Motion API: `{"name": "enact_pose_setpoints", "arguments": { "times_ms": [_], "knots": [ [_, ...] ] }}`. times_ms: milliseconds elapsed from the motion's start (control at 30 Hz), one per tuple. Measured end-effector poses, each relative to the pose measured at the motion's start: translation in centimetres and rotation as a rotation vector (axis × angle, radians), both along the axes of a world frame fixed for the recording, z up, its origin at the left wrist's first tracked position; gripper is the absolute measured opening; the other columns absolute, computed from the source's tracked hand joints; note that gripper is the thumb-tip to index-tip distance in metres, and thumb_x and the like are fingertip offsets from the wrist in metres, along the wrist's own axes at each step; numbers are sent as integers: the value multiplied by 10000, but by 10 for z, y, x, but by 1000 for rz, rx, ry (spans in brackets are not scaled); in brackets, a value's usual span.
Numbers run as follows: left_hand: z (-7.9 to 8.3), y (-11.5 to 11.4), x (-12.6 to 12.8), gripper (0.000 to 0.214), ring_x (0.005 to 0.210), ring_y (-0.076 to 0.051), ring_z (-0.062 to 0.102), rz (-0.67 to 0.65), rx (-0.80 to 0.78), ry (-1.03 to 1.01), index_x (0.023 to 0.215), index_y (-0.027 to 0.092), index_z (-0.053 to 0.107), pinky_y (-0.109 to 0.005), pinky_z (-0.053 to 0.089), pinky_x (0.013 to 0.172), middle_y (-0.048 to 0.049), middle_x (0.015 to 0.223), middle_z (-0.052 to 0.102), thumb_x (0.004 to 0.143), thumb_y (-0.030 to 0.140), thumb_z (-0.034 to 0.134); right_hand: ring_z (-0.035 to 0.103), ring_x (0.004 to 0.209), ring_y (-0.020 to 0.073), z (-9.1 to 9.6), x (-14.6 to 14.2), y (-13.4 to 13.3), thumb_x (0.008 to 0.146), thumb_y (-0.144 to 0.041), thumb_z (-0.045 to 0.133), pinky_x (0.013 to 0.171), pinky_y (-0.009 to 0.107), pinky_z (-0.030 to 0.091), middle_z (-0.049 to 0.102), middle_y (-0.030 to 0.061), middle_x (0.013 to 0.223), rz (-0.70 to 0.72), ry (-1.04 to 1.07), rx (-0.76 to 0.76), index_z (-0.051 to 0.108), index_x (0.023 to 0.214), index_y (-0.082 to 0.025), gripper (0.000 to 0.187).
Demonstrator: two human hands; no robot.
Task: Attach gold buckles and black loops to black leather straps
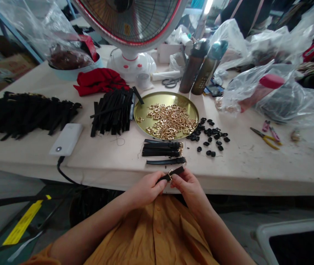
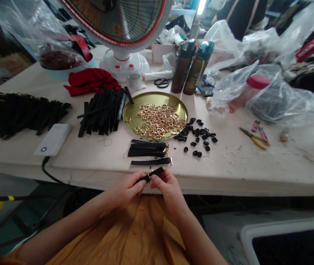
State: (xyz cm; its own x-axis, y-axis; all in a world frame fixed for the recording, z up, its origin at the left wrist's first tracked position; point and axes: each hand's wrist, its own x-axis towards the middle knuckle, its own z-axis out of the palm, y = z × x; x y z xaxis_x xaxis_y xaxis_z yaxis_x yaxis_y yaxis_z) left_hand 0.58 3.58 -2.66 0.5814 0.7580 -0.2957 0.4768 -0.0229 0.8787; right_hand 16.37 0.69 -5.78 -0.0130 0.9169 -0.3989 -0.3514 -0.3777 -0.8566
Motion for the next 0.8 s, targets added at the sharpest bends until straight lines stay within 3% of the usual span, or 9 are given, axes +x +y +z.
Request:
{"name": "enact_pose_setpoints", "arguments": {
  "times_ms": [167,300,467,667,733,800],
  "knots": [
    [-3,1,6,287,555,-94,437,54,-55,-46,742,154,487,-202,330,525,32,589,487,845,387,353,450,581,104,2,-5,-3,660,-337,675,572,244,379,546,-21,688,56,-60,31,563,784,-192,221],
    [-8,0,7,288,518,-87,418,71,-98,-33,691,158,473,-200,319,509,40,548,474,841,371,350,458,599,118,-2,-4,-6,726,-391,601,604,257,373,521,-21,618,54,-102,19,558,744,-187,209],
    [-9,-1,10,282,514,-90,409,82,-106,-5,638,162,447,-201,310,495,39,531,464,825,357,368,403,526,107,-8,-3,-6,716,-427,589,531,247,336,461,-36,565,6,22,-73,524,674,-191,248],
    [-14,-4,13,300,539,-100,419,113,-40,58,604,170,415,-208,301,501,38,538,461,818,376,378,435,608,124,-3,-1,-9,697,-352,629,585,255,343,521,-18,635,-5,-368,124,549,663,-191,184],
    [-15,-5,12,297,539,-99,417,109,-30,62,611,171,417,-208,301,504,42,537,458,815,383,384,439,595,119,-5,0,-9,692,-357,635,579,254,344,521,-23,622,20,-310,91,554,672,-188,189],
    [-16,-5,11,290,534,-96,415,88,-47,43,629,170,426,-206,302,505,48,534,456,814,390,387,431,546,105,-9,1,-9,698,-397,620,554,251,345,502,-33,581,68,-113,-18,552,683,-184,224]
  ]
}}
